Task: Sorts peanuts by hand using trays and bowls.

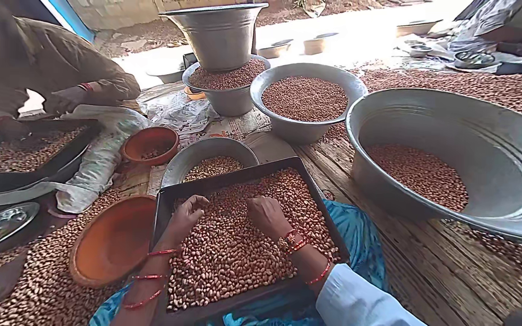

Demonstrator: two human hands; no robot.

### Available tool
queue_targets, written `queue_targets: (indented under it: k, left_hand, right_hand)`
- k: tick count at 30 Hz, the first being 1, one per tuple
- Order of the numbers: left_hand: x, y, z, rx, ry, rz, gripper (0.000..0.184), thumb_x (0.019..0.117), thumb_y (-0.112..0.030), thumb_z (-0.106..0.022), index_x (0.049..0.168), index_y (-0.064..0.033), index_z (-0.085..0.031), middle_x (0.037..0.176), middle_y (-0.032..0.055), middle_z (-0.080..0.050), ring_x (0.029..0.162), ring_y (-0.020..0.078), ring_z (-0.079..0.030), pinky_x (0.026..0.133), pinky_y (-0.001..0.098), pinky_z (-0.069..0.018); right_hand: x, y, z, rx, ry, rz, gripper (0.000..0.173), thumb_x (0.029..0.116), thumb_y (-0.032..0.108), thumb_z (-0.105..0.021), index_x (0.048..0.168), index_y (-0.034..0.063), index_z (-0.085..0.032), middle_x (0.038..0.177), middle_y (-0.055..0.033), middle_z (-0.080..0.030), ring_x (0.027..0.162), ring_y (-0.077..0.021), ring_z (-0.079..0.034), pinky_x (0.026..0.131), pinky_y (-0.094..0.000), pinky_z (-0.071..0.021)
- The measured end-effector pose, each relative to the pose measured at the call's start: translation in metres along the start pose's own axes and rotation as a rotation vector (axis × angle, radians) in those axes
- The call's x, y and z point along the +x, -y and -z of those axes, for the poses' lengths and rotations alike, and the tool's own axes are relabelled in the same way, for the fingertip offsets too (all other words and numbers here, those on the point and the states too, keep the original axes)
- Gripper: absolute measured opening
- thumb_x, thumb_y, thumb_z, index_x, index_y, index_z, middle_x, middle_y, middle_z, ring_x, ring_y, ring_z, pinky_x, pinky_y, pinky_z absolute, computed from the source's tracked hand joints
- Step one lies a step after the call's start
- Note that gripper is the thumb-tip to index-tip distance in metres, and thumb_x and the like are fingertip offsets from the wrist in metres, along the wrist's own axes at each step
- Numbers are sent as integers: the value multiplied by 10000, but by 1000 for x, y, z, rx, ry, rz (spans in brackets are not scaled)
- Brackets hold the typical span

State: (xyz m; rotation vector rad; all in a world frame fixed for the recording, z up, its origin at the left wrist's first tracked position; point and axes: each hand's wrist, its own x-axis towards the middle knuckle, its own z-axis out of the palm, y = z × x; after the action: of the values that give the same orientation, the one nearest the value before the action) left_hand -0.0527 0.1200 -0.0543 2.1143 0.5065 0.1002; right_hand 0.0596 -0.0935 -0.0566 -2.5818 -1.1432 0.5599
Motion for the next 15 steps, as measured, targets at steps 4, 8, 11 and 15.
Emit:
queue_targets:
  k: [4,8,11,15]
  left_hand:
    - [-21,-2,-25,490,-54,50,232,985,-191,-697,1164,-49,-737,1037,195,-728,962,360,-681,916,554,-500]
    - [-22,3,-38,598,-60,30,234,979,-169,-691,1152,-25,-751,1157,220,-721,1145,399,-671,1030,558,-479]
    - [-19,6,-31,349,-92,29,148,964,-125,-710,1061,-17,-742,879,134,-698,794,248,-638,789,447,-501]
    - [-21,6,-26,-49,28,7,206,1005,-9,-465,1098,-10,-648,768,-13,-581,550,17,-470,530,188,-398]
  right_hand:
    - [0,9,0,-29,35,-50,225,1032,86,-520,1174,-40,-640,1143,-253,-684,1097,-418,-674,877,-561,-526]
    - [-4,14,-1,-30,17,-76,243,1045,89,-504,1187,-63,-631,1164,-261,-677,1123,-409,-666,908,-542,-519]
    - [-6,10,-3,8,-9,-76,254,1052,97,-483,1174,-59,-642,1162,-255,-678,1126,-400,-663,924,-538,-513]
    - [-10,7,0,13,2,-66,237,1041,96,-510,1149,-62,-649,1151,-259,-680,1119,-409,-664,916,-551,-508]
